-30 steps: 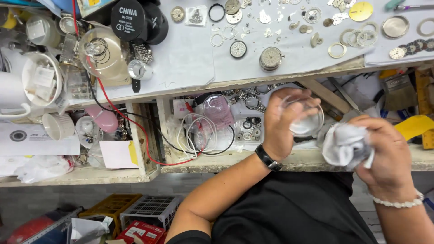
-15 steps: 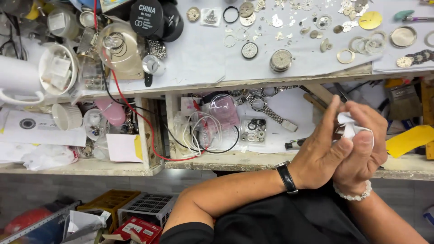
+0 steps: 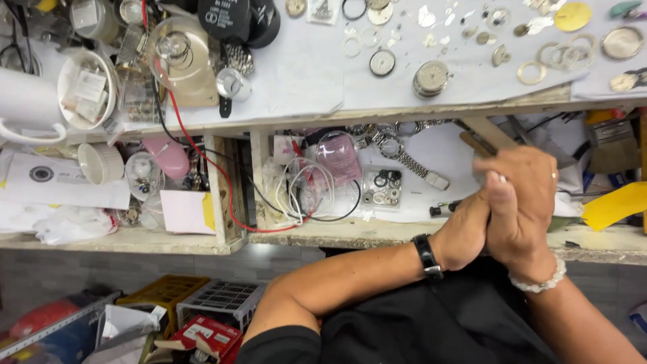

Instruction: A person is meticulously cleaning and assembling small watch components at a workbench using tweezers, a brush, and a cloth.

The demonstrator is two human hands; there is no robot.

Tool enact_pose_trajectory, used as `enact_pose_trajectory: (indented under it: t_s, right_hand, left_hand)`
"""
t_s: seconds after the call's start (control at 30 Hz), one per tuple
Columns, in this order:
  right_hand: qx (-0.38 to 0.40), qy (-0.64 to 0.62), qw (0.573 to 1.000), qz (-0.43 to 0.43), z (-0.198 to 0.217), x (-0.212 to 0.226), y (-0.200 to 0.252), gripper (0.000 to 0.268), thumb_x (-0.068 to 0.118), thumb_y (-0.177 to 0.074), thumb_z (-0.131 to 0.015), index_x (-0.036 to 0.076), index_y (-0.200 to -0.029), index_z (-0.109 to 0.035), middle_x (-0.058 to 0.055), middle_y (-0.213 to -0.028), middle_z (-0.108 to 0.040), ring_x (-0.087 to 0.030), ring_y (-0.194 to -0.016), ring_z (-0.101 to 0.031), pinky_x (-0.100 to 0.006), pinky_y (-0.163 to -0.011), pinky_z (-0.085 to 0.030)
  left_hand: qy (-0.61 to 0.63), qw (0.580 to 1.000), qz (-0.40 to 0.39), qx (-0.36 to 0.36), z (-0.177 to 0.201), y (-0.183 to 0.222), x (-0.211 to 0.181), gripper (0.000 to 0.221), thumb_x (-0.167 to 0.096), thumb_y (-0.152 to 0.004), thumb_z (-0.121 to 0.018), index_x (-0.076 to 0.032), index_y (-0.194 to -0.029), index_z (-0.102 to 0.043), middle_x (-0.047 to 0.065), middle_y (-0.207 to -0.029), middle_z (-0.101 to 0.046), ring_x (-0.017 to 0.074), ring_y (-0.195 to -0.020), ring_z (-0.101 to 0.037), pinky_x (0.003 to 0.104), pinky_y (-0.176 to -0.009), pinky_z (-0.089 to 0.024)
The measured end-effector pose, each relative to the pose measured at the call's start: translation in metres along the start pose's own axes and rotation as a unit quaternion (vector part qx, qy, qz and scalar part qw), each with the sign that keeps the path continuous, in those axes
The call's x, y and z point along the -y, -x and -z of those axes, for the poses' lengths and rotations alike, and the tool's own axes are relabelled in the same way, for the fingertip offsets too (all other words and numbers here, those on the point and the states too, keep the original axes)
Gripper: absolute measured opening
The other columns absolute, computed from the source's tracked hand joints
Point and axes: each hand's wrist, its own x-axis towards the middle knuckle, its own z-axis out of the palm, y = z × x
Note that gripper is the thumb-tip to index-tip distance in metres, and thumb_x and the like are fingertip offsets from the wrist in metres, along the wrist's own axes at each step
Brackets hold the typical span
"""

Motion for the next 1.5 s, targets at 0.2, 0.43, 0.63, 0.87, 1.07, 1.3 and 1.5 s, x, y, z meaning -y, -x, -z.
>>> enact_pose_trajectory:
  t_s: [0.2, 0.43, 0.63, 0.87, 1.07, 1.3, 1.5]
  right_hand:
    - [-0.034, 0.029, 0.995, 0.094, 0.015, -0.029, -0.013, 0.063, 0.024, -0.113, -0.032, -0.004, -0.067, -0.064, -0.015, -0.064, -0.060, -0.031, -0.058, -0.051, -0.047, -0.076, -0.035]
    - [-0.120, -0.035, 0.992, 0.029, 0.031, -0.104, -0.022, 0.041, 0.014, -0.130, -0.048, -0.017, -0.114, -0.070, -0.023, -0.081, -0.065, -0.032, -0.070, -0.067, -0.040, -0.068, -0.049]
    - [-0.141, -0.091, 0.972, -0.165, 0.069, -0.093, 0.023, 0.044, 0.032, -0.133, -0.047, -0.007, -0.118, -0.063, -0.014, -0.091, -0.061, -0.021, -0.076, -0.062, -0.029, -0.066, -0.049]
    - [-0.016, -0.052, 0.998, 0.033, 0.026, -0.008, 0.010, 0.042, 0.029, -0.112, -0.041, -0.005, -0.117, -0.064, -0.030, -0.132, -0.062, -0.043, -0.127, -0.060, -0.055, -0.115, -0.048]
    - [-0.015, 0.131, 0.975, 0.177, 0.009, -0.019, -0.003, 0.057, 0.038, -0.111, -0.043, -0.007, -0.107, -0.078, -0.026, -0.098, -0.074, -0.039, -0.092, -0.063, -0.052, -0.101, -0.041]
    - [0.028, 0.112, 0.985, 0.125, 0.023, -0.068, 0.002, 0.048, 0.010, -0.129, -0.051, -0.016, -0.101, -0.079, -0.026, -0.096, -0.076, -0.042, -0.085, -0.071, -0.048, -0.075, -0.049]
    - [0.014, 0.340, 0.933, 0.118, 0.073, -0.146, 0.014, 0.048, 0.031, -0.139, -0.055, 0.004, -0.105, -0.075, -0.010, -0.089, -0.066, -0.030, -0.074, -0.061, -0.041, -0.068, -0.042]
  left_hand:
    - [0.024, 0.994, 0.104, 0.032, -0.001, -0.002, 0.014, 0.069, -0.065, -0.109, -0.028, -0.008, -0.118, -0.064, 0.014, -0.126, -0.065, 0.0194, -0.116, -0.058, 0.034, -0.104, -0.048]
    - [0.391, 0.897, 0.162, 0.125, 0.025, -0.013, 0.012, 0.081, -0.056, -0.107, -0.046, -0.003, -0.167, -0.032, 0.025, -0.150, -0.054, 0.0390, -0.134, -0.058, 0.052, -0.113, -0.051]
    - [0.448, 0.878, 0.138, 0.096, 0.042, -0.014, -0.020, 0.086, -0.065, -0.106, -0.031, -0.002, -0.164, -0.033, 0.034, -0.160, -0.040, 0.0513, -0.146, -0.044, 0.055, -0.117, -0.047]
    - [0.512, 0.854, 0.027, 0.091, 0.004, -0.026, 0.005, 0.077, -0.064, -0.119, -0.035, 0.004, -0.148, -0.057, 0.019, -0.144, -0.063, 0.0268, -0.130, -0.062, 0.040, -0.111, -0.048]
    - [0.444, 0.884, 0.143, -0.031, -0.009, -0.016, 0.025, 0.075, -0.064, -0.102, -0.041, -0.002, -0.144, -0.041, 0.016, -0.143, -0.043, 0.0237, -0.130, -0.041, 0.037, -0.109, -0.034]
    - [0.307, 0.933, 0.189, -0.003, -0.003, -0.016, 0.030, 0.065, -0.057, -0.113, -0.044, 0.003, -0.130, -0.062, 0.028, -0.109, -0.071, 0.0371, -0.098, -0.072, 0.047, -0.092, -0.060]
    - [0.380, 0.893, 0.210, 0.117, 0.033, -0.019, 0.009, 0.082, -0.064, -0.108, -0.034, 0.003, -0.153, -0.047, 0.031, -0.141, -0.060, 0.0452, -0.122, -0.064, 0.053, -0.095, -0.059]
